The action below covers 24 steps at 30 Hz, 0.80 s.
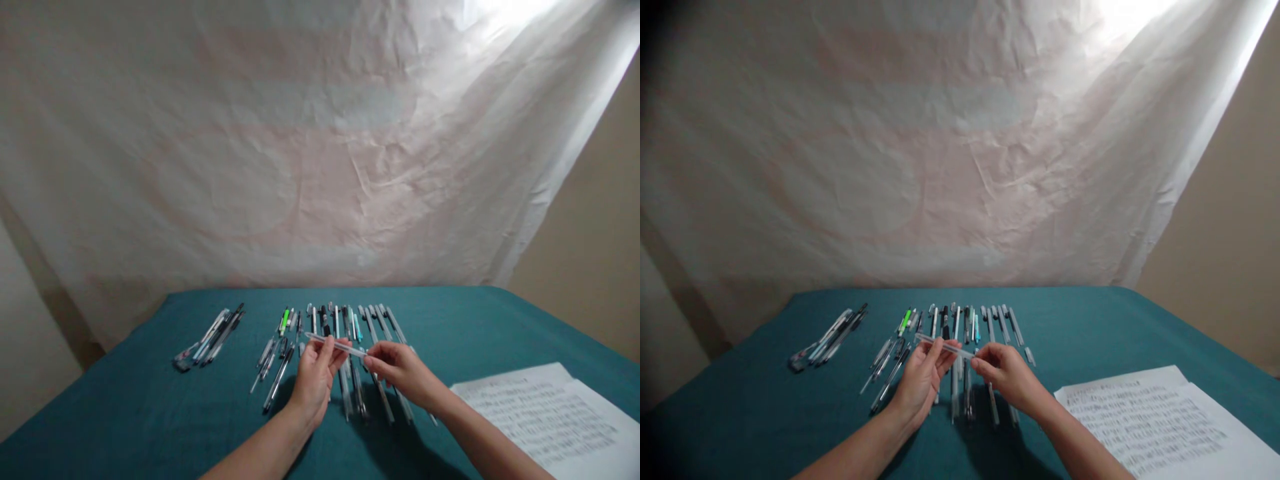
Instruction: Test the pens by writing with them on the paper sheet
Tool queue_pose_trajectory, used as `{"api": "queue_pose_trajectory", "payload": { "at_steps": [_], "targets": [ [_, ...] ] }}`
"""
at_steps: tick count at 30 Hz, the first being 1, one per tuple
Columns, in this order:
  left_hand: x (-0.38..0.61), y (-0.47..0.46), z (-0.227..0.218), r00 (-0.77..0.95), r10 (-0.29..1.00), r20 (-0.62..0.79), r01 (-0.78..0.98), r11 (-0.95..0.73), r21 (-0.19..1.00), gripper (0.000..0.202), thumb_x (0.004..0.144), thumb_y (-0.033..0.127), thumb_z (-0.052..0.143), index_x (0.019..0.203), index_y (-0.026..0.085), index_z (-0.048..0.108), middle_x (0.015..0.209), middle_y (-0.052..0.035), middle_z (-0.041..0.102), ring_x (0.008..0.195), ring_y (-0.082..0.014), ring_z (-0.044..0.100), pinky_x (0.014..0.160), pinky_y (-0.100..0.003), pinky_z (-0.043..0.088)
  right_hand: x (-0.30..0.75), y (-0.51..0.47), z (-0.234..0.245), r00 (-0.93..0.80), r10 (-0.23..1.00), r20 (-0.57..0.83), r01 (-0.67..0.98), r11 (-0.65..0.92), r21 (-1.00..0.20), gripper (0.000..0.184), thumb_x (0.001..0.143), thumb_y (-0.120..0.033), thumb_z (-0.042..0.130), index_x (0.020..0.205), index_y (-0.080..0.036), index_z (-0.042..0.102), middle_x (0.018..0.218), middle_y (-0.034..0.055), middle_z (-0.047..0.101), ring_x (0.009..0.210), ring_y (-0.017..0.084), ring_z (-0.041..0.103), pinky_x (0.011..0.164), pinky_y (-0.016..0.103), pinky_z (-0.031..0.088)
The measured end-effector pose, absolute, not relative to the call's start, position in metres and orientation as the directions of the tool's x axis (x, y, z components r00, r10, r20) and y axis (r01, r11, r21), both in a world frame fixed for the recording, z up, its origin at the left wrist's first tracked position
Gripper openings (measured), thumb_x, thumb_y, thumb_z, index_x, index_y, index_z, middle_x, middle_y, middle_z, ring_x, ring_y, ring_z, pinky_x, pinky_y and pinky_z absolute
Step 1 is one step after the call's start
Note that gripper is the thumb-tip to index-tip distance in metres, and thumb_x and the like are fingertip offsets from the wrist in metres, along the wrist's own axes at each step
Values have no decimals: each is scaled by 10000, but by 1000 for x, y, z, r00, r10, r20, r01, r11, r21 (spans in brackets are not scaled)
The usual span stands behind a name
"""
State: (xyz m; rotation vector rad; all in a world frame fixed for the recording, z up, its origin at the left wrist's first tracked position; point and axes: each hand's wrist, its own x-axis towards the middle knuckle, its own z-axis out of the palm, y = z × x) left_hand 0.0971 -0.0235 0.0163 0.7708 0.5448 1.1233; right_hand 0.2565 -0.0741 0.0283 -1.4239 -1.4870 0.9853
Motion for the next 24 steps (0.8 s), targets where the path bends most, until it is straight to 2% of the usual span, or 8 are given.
{"api": "queue_pose_trajectory", "payload": {
  "at_steps": [4,10,15,18,24],
  "targets": [
    [97,-25,18,341,940,-9,-582,219,783,157,764,260,565,823,145,476,887,-87,639,877,-167,601,820,-296,459,255,-74,26,-31,999,-30,311,-19,-950,462,808,-521,353,738,-123,577,597,10,555,459,87,463,413,180,343],
    [97,-25,20,330,943,-32,-588,232,774,169,753,260,580,819,145,476,871,-84,639,875,-175,603,812,-300,465,255,-73,25,3,997,75,342,69,-937,317,753,-449,513,740,-135,551,593,-15,524,501,86,477,458,172,378],
    [97,-24,19,327,944,-37,-581,232,780,163,757,261,576,820,146,480,865,-76,638,871,-173,605,811,-297,469,253,-74,24,-32,999,12,320,22,-947,365,782,-483,437,716,-138,537,548,-26,496,415,76,450,380,166,344],
    [96,-23,18,325,945,-31,-588,228,776,165,756,266,577,822,148,483,866,-70,638,869,-168,605,812,-297,470,252,-76,26,-40,999,24,340,36,-940,364,778,-485,439,754,-140,552,582,-18,516,429,83,463,388,172,355],
    [95,-22,18,323,946,-17,-600,218,770,173,755,278,577,823,150,482,866,-70,642,867,-164,609,829,-304,464,254,-81,41,-45,997,57,503,72,-862,357,796,-457,413,759,-143,580,582,2,564,482,104,498,445,180,367]
  ]
}}
